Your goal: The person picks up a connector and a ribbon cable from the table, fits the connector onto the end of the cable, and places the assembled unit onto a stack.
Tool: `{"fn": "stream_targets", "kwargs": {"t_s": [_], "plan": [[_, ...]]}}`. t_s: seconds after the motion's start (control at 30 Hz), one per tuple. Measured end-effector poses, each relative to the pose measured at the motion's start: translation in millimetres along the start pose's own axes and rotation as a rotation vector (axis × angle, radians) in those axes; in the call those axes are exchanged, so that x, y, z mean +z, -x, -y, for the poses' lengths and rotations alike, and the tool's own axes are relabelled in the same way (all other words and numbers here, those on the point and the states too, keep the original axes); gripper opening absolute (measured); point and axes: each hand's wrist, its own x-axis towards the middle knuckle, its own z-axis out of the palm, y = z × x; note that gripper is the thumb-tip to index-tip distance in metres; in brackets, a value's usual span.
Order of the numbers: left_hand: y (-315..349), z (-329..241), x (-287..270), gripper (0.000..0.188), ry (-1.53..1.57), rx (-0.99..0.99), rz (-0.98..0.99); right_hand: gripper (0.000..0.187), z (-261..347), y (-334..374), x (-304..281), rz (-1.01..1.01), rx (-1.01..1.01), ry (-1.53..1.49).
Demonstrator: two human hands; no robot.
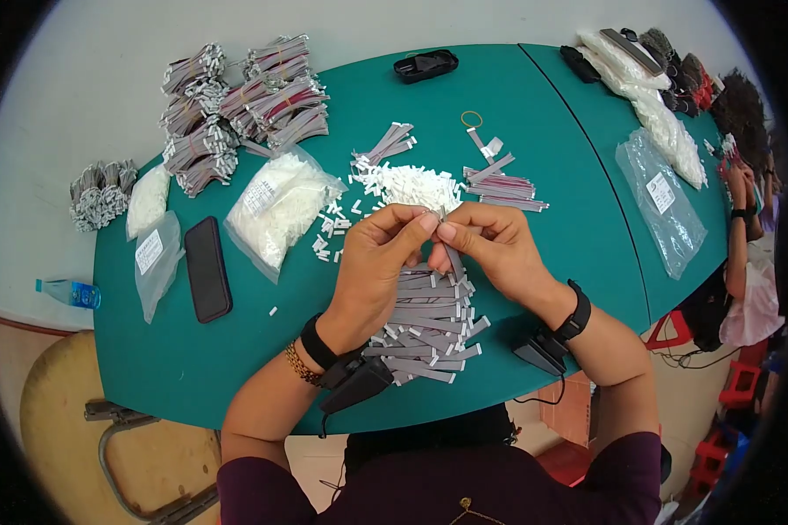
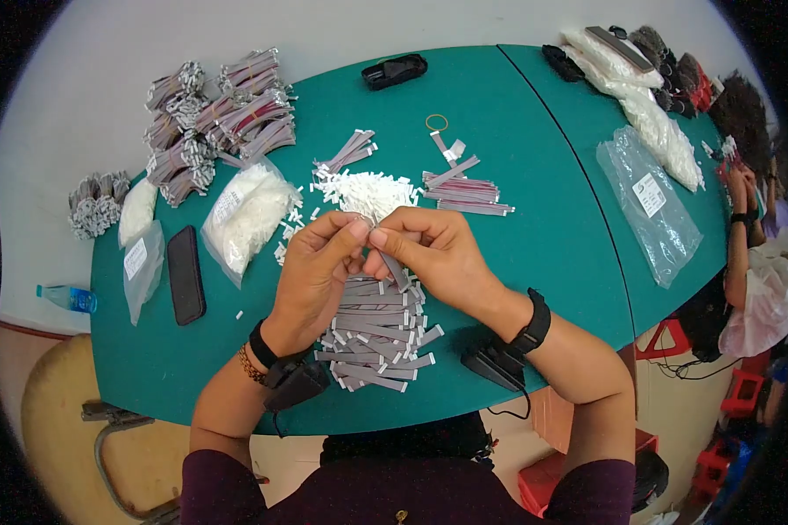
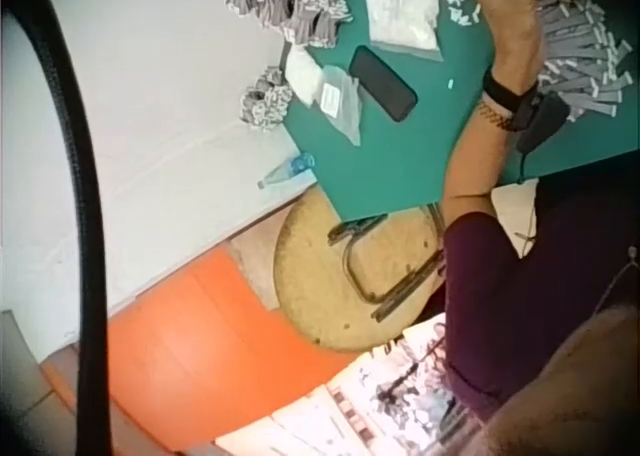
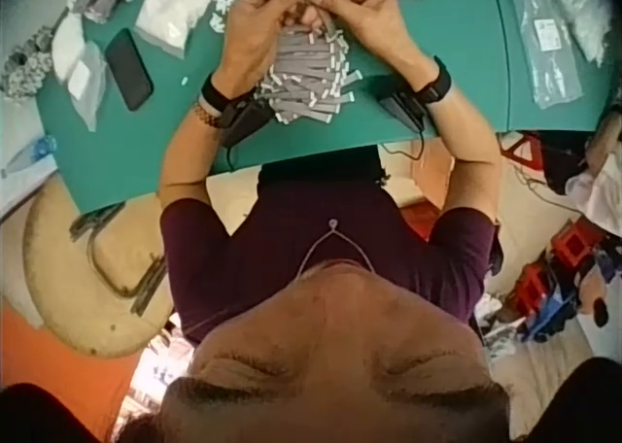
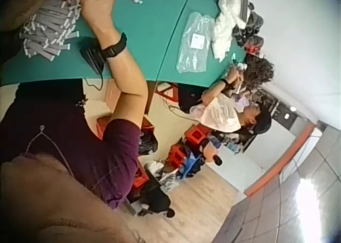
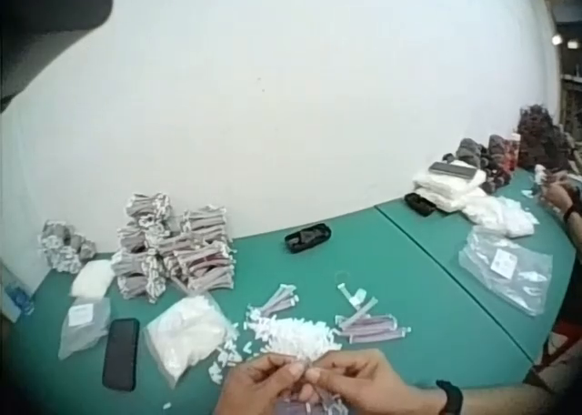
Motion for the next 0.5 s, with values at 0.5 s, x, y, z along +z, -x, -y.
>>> {"fn": "stream_targets", "kwargs": {"t_s": [0.5], "plan": [[1.6, -6.7, 1.9, 0.018, -0.121, 0.107, 0.016, 0.017, -1.0, -1.2, -0.6, 0.008, -0.003, 0.052]]}}
